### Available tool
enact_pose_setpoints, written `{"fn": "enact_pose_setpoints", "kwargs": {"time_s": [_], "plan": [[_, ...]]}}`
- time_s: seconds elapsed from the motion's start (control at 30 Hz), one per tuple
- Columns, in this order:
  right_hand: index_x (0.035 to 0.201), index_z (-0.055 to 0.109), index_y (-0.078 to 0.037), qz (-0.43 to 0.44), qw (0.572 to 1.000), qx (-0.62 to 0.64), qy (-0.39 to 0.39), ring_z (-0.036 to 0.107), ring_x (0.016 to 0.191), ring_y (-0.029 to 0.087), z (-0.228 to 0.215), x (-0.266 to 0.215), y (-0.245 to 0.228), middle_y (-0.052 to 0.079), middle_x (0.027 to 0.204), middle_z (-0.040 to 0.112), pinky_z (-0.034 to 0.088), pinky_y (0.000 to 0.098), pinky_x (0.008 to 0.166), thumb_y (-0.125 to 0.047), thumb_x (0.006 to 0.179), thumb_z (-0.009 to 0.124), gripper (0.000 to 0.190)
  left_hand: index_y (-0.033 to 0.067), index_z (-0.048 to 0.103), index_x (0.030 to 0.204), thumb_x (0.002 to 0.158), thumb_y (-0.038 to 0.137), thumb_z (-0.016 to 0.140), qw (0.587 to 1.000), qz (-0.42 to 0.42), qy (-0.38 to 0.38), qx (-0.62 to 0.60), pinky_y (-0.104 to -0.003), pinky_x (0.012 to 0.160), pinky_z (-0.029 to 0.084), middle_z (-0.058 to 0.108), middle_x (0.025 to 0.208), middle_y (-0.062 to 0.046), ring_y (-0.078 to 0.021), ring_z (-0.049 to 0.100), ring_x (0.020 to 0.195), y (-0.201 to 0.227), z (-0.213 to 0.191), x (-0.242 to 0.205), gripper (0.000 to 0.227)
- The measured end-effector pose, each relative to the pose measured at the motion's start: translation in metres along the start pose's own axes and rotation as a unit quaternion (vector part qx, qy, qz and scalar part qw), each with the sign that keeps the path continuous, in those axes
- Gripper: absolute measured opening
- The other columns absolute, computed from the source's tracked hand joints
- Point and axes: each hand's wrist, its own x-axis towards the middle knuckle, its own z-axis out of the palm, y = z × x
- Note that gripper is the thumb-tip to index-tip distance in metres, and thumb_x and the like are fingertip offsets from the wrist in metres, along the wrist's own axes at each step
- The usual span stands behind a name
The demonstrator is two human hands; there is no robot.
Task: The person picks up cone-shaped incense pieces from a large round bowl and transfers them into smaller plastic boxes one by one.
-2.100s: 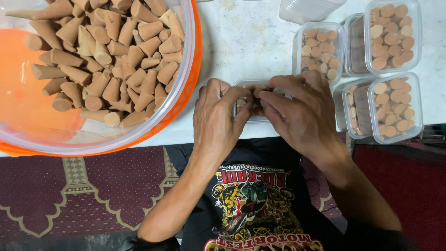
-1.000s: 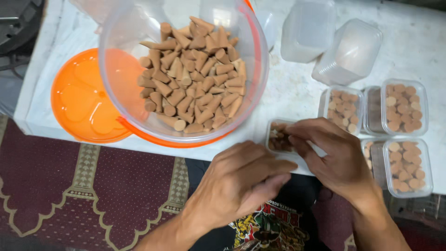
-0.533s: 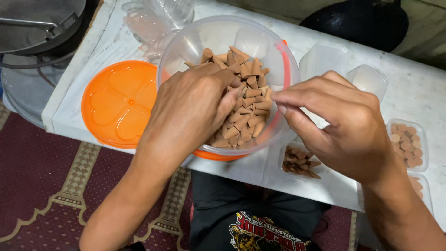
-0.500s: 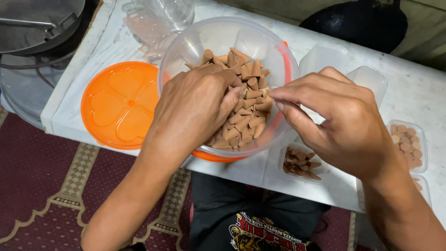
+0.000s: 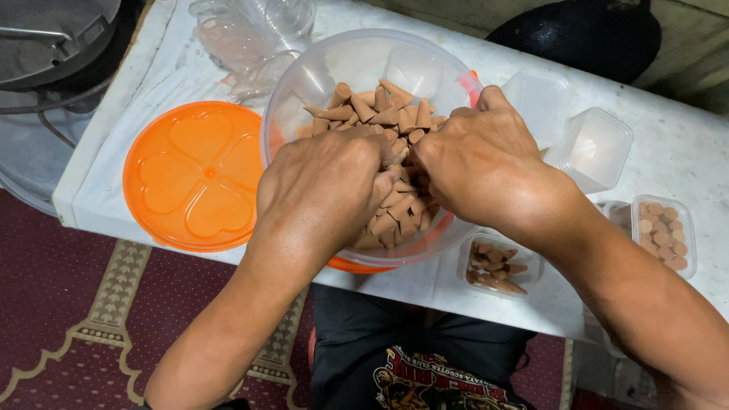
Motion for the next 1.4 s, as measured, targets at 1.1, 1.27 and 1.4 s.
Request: {"fn": "enact_pose_setpoints", "kwargs": {"time_s": [1.1,1.27,1.4], "plan": [[0.116,0.059,0.004,0.086,0.654,0.686,0.308,0.076,0.09,0.018,0.127,-0.169,-0.006,0.015,0.095,0.076,0.062,0.0256,0.082,-0.002,0.089,0.082,0.035,0.0037,0.059,0.125,0.099,0.004,0.061,0.917,0.265,-0.014,-0.297,-0.042,0.077,0.047,0.05,0.101,-0.01,-0.0315,0.055,0.094,0.118,0.07,-0.025,0.025],[0.119,0.057,0.008,0.111,0.635,0.679,0.352,0.072,0.08,0.02,0.146,-0.169,-0.007,0.019,0.094,0.073,0.057,0.0268,0.074,-0.008,0.105,0.063,0.022,0.0001,0.063,0.125,0.108,0.014,0.057,0.892,0.265,0.002,-0.365,-0.037,0.082,0.048,0.056,0.103,-0.013,-0.0282,0.061,0.096,0.105,0.084,-0.018,0.023],[0.113,0.059,0.006,0.091,0.617,0.675,0.394,0.071,0.071,0.017,0.189,-0.164,-0.017,0.017,0.092,0.072,0.057,0.0228,0.06,-0.004,0.106,0.058,0.012,0.0011,0.066,0.116,0.102,0.008,0.067,0.88,0.179,0.031,-0.438,-0.028,0.081,0.053,0.07,0.11,-0.013,-0.0212,0.068,0.1,0.091,0.105,-0.028,0.016]]}}
